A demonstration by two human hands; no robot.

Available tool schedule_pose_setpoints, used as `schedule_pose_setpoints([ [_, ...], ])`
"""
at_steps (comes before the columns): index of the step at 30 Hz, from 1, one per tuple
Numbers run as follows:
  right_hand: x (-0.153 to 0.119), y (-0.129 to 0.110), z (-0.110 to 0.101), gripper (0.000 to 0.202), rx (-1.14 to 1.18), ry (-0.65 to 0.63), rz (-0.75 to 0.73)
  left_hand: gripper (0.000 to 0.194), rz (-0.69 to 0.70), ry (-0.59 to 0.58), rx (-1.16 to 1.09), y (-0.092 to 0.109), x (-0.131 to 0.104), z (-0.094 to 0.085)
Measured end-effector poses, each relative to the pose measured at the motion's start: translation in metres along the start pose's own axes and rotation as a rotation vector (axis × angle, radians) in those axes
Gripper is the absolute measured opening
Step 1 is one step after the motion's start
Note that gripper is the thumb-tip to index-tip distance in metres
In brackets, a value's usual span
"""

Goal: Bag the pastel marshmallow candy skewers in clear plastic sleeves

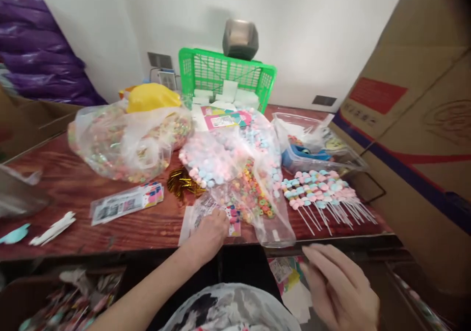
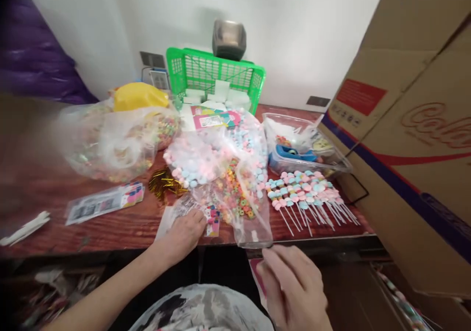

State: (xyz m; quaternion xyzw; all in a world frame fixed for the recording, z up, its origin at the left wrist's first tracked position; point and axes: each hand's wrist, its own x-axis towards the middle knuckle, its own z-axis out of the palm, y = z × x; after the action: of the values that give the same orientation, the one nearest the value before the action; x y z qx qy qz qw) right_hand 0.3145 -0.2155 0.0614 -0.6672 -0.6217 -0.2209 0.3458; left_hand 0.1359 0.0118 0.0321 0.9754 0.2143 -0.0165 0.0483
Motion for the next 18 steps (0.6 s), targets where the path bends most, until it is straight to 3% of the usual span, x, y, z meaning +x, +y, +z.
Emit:
schedule_pose_setpoints([
  [1,0.003,0.013,0.007,0.017,-0.021,-0.003,-0.018,0.028,-0.022,0.009,0.014,0.0,0.001,0.001],
  [3,0.003,0.042,0.019,0.013,-0.129,-0.043,0.121,0.028,-0.061,0.031,0.033,-0.001,0.004,0.005],
  [5,-0.001,0.069,0.029,0.024,-0.285,-0.114,0.289,0.031,-0.09,0.05,0.049,-0.003,0.004,0.01],
  [8,-0.003,0.097,0.046,0.023,-0.406,-0.191,0.41,0.034,-0.114,0.115,0.066,-0.006,0.003,0.017],
  [14,0.016,0.109,0.089,0.012,-0.525,-0.374,0.547,0.027,-0.045,0.469,0.046,-0.017,-0.001,0.036],
  [18,0.021,0.112,0.1,0.018,-0.576,-0.43,0.645,0.028,0.034,0.653,0.003,-0.022,-0.004,0.045],
])
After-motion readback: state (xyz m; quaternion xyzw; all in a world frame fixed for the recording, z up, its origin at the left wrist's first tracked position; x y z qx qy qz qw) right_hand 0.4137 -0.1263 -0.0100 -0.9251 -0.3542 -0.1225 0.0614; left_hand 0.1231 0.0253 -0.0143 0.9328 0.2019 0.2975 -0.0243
